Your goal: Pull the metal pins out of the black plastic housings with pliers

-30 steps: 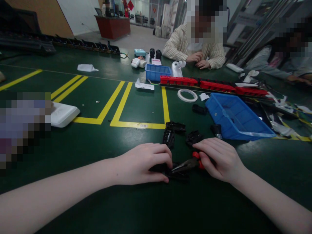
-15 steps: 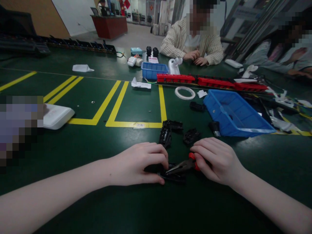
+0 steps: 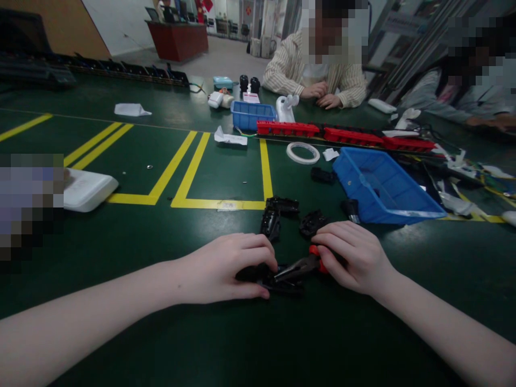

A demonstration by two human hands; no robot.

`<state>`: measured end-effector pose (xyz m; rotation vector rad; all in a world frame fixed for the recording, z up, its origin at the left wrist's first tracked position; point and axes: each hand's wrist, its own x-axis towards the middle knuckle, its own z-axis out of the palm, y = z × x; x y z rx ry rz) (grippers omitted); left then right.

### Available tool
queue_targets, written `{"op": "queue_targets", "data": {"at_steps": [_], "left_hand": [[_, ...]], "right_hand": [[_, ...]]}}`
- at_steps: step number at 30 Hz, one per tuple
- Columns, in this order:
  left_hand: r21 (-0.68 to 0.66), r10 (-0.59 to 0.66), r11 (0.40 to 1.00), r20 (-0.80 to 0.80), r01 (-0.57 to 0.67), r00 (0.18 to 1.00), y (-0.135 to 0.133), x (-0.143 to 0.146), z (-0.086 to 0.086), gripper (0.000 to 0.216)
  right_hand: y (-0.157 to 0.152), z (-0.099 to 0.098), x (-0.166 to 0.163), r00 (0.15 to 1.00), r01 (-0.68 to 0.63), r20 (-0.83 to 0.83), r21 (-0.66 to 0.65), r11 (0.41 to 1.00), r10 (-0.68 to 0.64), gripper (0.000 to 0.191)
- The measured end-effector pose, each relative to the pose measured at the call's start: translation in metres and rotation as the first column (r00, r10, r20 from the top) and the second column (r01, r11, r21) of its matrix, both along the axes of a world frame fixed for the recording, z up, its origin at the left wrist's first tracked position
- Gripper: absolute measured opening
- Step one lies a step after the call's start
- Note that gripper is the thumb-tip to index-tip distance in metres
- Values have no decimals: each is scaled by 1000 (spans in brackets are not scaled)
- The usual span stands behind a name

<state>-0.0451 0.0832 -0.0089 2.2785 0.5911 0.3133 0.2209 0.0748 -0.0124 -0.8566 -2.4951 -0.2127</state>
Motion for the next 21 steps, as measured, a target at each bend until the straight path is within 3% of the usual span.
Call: {"op": "queue_targets", "data": {"at_steps": [5, 21], "left_hand": [[-47, 17, 999, -27, -18, 1000, -1, -2, 1, 31], [43, -17, 999, -3, 17, 1000, 0, -1, -2, 39]], "right_hand": [[0, -1, 0, 1000, -22, -23, -12, 1000, 22, 10], [-1, 4, -2, 998, -63, 24, 4, 998, 63, 10]]}}
